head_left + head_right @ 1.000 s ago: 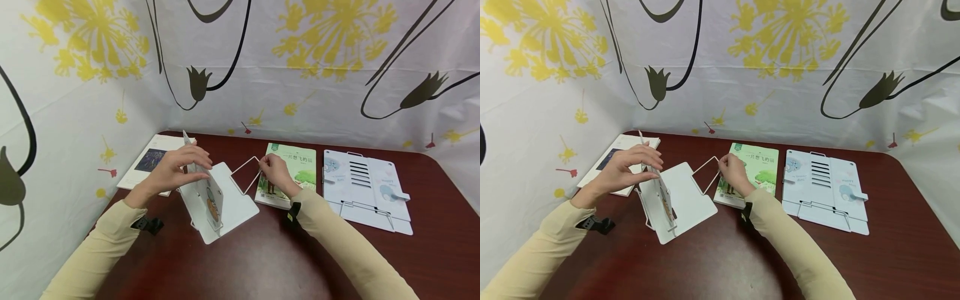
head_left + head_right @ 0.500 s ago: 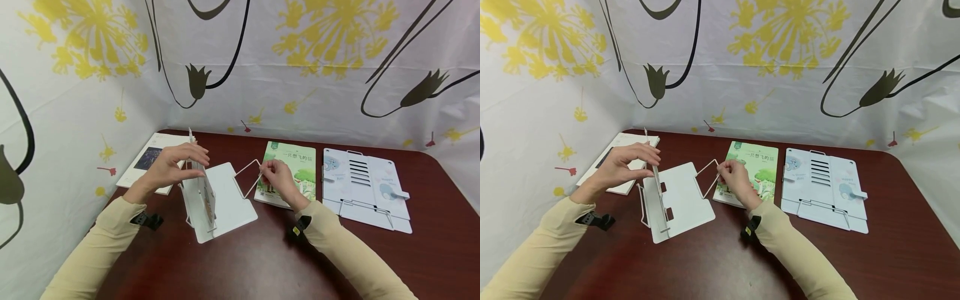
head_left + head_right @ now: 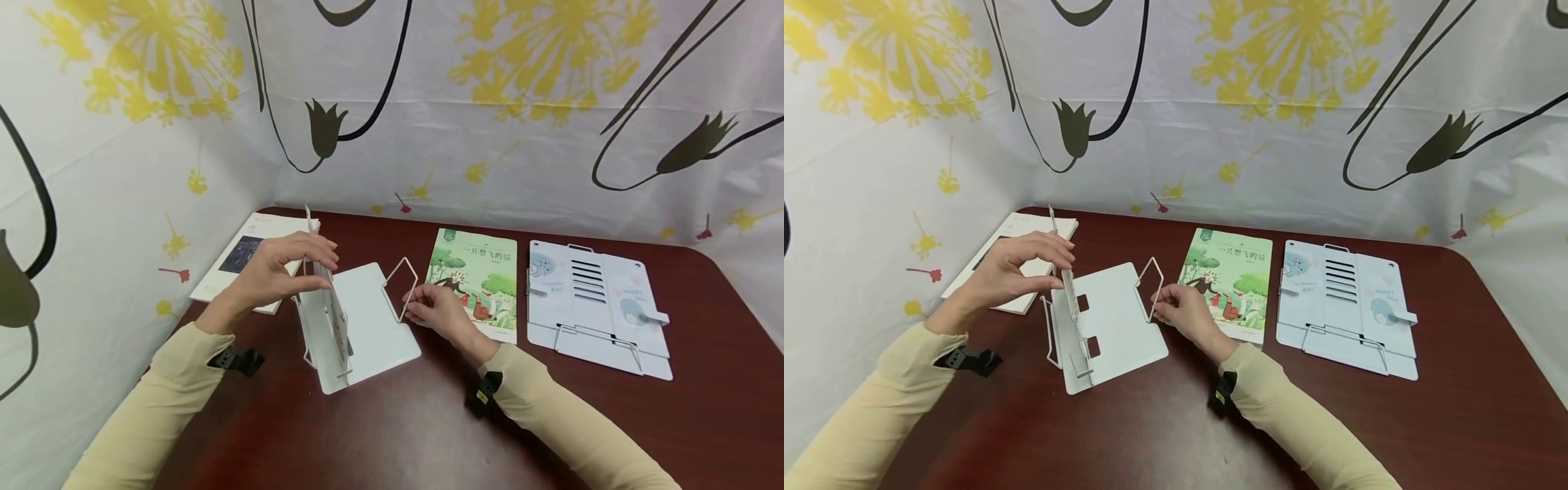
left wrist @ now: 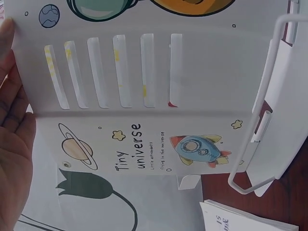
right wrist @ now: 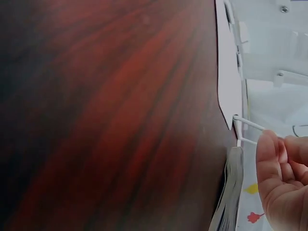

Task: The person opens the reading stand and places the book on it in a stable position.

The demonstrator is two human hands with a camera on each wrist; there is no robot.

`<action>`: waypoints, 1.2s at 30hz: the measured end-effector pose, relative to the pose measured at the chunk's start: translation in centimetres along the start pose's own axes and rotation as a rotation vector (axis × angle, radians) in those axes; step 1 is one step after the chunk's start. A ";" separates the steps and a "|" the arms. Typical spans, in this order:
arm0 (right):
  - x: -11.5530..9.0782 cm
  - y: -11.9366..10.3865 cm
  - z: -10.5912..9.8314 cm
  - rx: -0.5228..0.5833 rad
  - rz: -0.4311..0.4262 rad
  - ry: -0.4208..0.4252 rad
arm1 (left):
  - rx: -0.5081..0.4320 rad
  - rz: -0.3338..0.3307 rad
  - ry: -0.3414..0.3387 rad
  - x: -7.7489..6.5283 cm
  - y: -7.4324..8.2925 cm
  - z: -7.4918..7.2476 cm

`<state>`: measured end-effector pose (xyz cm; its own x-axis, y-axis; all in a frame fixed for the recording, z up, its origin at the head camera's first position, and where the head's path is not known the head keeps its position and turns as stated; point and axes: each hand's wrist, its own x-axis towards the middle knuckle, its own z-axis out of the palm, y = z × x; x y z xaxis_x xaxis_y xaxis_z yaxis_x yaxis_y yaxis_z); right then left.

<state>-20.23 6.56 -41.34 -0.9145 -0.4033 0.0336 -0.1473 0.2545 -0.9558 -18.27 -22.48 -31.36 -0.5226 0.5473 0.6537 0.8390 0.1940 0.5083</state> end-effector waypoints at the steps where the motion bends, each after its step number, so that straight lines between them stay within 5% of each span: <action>1: 0.0 0.1 0.1 0.010 0.008 -0.010 | 0.008 -0.001 0.003 -0.1 0.0 0.0; 17: 0.5 0.2 1.0 -0.245 -0.074 -0.097 | -0.052 0.008 -0.003 -0.5 -0.5 -0.3; 36: -0.2 0.1 1.8 -0.197 -0.079 -0.232 | -0.125 -0.030 -0.163 0.2 -0.4 -1.4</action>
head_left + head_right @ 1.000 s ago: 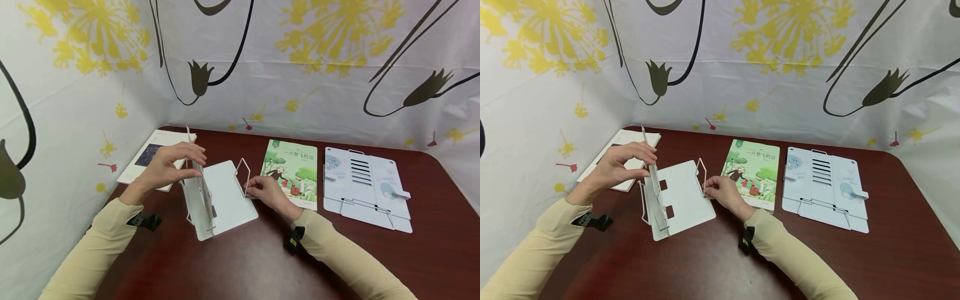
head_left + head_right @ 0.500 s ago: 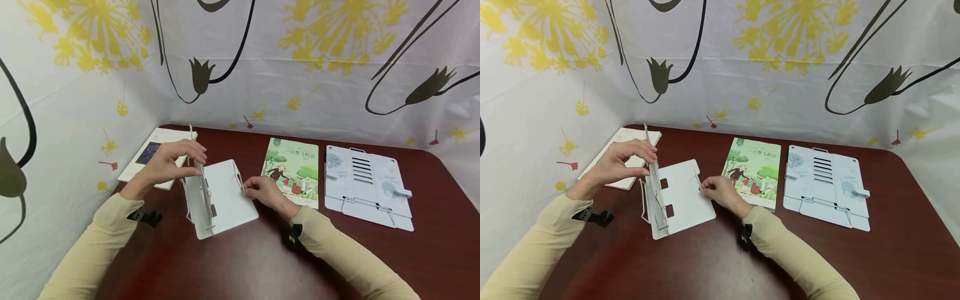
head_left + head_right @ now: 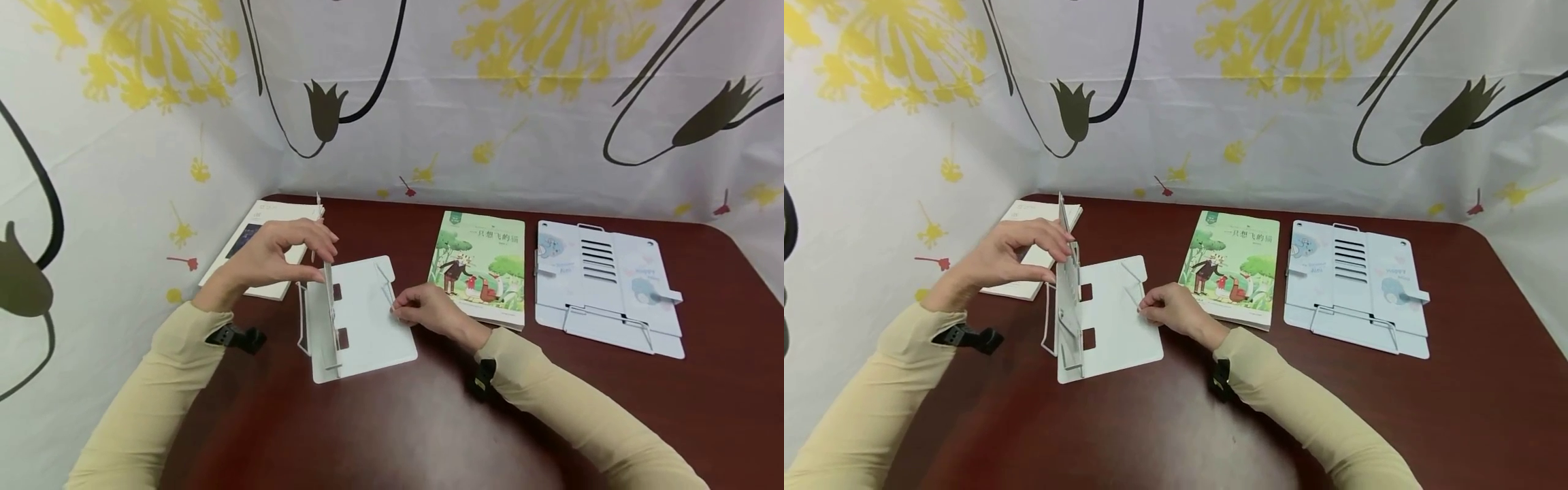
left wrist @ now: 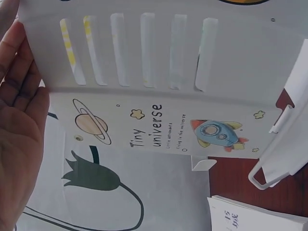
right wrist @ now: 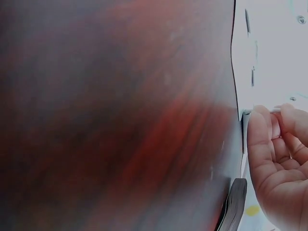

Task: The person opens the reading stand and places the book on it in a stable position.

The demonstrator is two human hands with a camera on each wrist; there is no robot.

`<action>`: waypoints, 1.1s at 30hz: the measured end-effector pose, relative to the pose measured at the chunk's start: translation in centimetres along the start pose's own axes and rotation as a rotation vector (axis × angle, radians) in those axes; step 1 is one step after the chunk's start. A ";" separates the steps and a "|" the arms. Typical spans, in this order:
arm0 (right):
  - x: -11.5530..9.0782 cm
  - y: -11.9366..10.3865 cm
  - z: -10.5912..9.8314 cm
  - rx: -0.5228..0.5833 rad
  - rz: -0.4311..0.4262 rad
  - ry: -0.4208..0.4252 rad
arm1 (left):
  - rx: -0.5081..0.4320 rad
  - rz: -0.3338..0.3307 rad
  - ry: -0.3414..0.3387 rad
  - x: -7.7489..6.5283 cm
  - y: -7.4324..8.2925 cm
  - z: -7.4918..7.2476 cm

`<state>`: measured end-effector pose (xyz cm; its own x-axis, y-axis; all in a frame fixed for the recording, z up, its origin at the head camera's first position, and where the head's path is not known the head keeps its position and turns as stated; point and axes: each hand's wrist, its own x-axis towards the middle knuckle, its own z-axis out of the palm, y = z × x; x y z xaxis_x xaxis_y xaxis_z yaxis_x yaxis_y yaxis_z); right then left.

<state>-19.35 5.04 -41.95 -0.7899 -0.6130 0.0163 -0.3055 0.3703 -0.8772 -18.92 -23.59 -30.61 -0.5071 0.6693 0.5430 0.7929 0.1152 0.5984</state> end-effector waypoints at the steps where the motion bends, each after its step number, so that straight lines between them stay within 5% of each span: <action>1: 0.0 0.0 0.0 -0.003 -0.001 -0.006 | -0.010 -0.006 -0.007 0.0 0.0 0.0; 13: 0.1 0.0 0.0 0.091 0.067 -0.098 | -0.075 -0.009 -0.059 0.7 0.0 0.1; 33: 0.7 -0.2 0.7 0.088 0.081 -0.154 | -0.077 -0.002 -0.120 0.8 0.0 -0.1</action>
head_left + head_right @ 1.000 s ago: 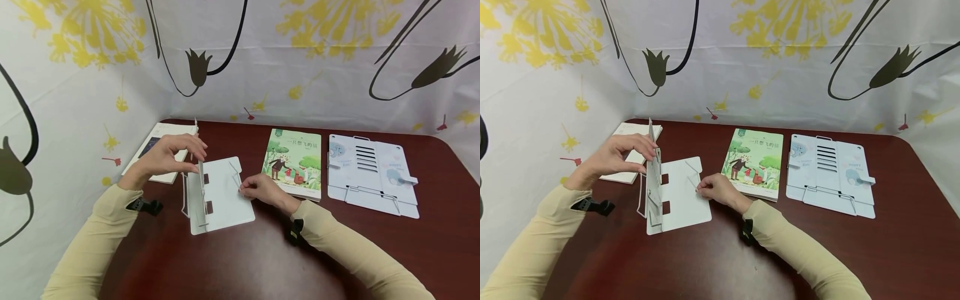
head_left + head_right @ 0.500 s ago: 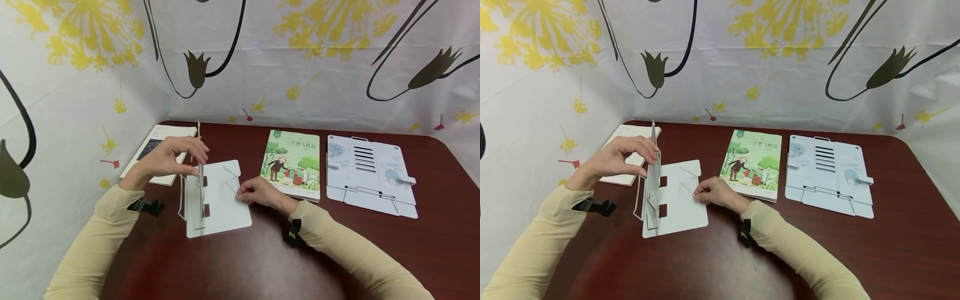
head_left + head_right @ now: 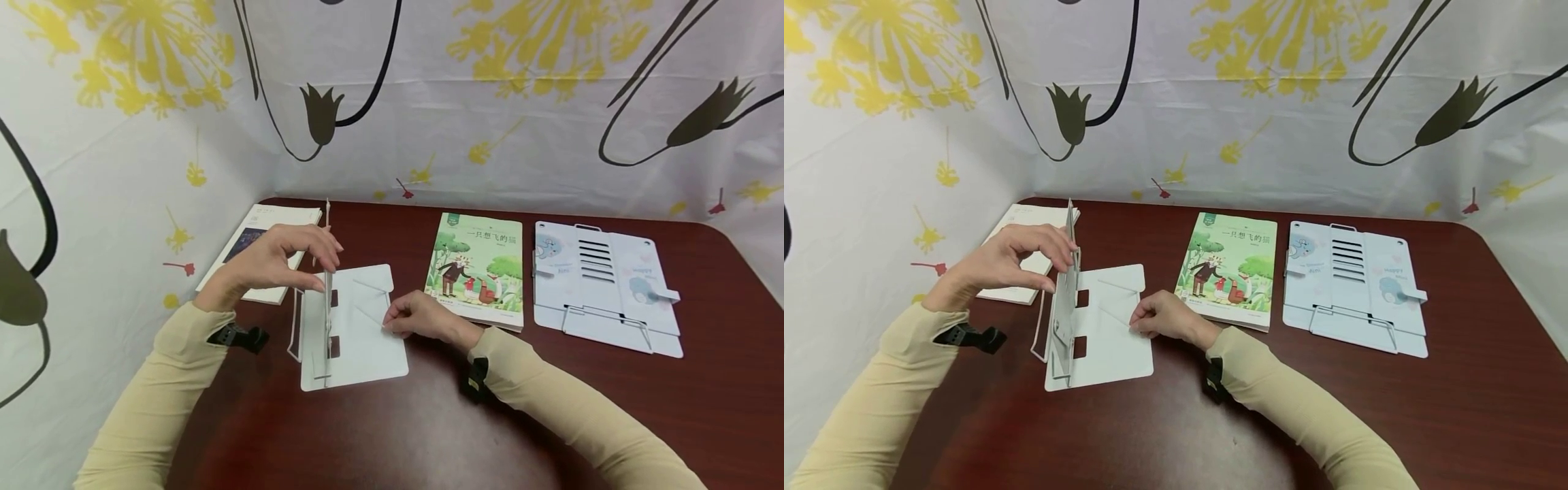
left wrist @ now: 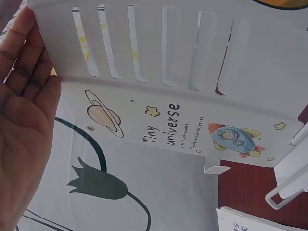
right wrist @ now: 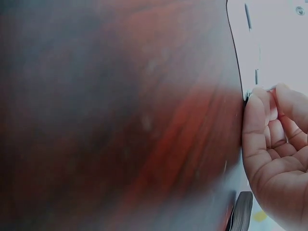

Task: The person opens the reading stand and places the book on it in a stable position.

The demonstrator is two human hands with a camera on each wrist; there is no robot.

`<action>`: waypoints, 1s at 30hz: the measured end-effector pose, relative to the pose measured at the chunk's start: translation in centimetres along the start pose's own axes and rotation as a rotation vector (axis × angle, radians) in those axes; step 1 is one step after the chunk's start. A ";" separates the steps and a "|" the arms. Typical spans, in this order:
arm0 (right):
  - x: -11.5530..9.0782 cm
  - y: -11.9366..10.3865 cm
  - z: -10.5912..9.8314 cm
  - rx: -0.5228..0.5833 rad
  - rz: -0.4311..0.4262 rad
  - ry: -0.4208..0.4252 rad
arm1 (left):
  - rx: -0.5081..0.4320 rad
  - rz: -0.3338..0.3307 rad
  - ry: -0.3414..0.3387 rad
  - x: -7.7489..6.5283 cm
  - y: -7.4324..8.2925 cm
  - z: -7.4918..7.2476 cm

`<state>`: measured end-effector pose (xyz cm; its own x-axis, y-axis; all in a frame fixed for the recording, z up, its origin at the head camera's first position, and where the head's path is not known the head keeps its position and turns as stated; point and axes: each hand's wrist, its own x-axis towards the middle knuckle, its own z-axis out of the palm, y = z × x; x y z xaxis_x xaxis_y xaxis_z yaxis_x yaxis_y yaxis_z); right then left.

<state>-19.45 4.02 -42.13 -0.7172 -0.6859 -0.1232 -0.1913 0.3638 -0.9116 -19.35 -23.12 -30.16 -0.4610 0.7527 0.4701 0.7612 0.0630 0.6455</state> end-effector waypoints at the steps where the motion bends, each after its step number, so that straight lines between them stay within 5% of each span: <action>1: 0.0 0.0 0.1 0.000 0.005 0.000 | -0.005 -0.002 -0.005 0.0 0.0 0.0; 30: -0.1 -0.5 1.4 -0.063 0.005 0.013 | -0.067 0.015 -0.062 1.2 -0.4 1.1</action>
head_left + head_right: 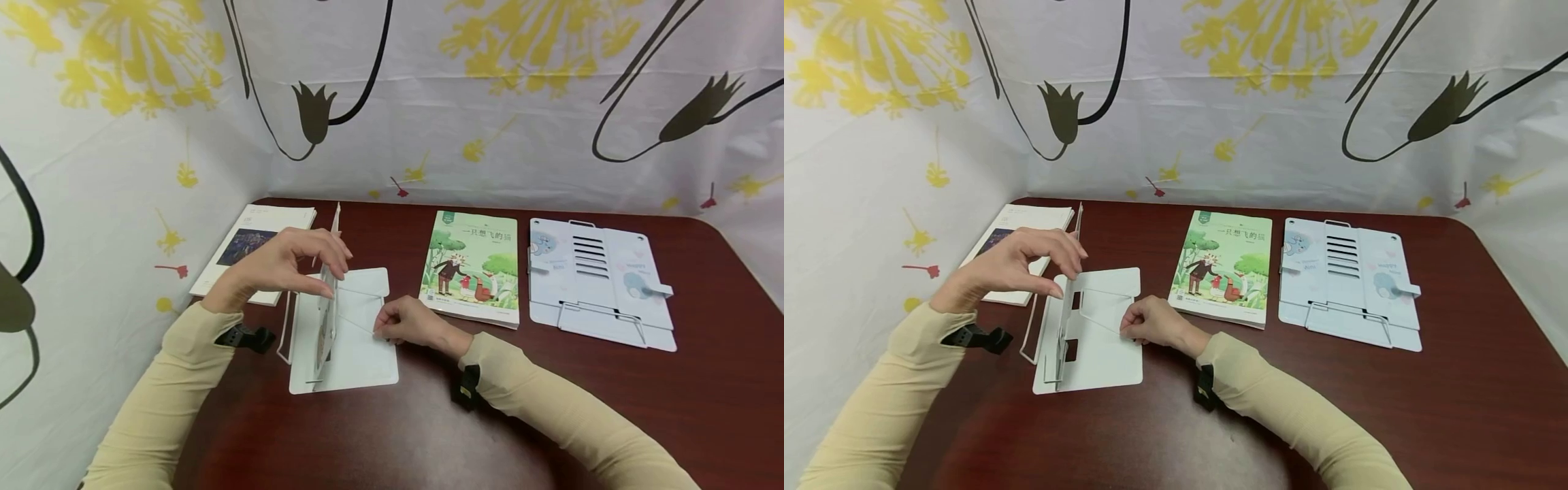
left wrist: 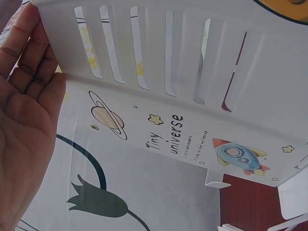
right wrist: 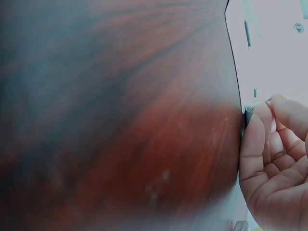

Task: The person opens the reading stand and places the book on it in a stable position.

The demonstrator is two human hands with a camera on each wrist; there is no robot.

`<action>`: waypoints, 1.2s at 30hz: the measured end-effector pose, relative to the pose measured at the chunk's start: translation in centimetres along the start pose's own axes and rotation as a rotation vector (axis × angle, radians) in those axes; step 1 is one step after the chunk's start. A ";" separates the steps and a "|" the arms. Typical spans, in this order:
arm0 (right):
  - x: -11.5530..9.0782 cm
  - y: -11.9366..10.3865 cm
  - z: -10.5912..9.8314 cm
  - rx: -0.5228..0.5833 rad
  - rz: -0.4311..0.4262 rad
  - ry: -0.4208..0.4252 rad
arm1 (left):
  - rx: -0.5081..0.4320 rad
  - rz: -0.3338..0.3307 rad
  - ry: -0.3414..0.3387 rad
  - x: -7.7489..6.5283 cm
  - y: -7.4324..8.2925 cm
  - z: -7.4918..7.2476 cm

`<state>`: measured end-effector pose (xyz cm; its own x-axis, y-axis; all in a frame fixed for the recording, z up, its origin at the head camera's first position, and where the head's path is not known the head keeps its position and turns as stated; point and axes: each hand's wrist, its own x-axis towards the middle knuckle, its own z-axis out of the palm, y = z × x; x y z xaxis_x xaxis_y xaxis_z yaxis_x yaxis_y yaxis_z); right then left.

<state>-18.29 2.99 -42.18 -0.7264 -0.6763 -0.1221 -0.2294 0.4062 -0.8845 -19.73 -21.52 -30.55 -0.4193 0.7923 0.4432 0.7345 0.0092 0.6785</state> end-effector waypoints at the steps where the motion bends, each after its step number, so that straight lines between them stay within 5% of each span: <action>1: 0.0 0.0 0.0 0.001 0.001 0.003 | 0.003 0.002 -0.002 0.0 0.0 0.0; 36: -0.4 -0.6 0.7 -0.103 -0.041 0.024 | -0.029 0.017 -0.039 0.8 -0.4 0.8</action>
<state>-17.40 2.58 -41.97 -0.7302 -0.6791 -0.0745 -0.3238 0.4401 -0.8375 -19.91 -20.41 -30.90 -0.3855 0.8152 0.4323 0.7253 -0.0219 0.6881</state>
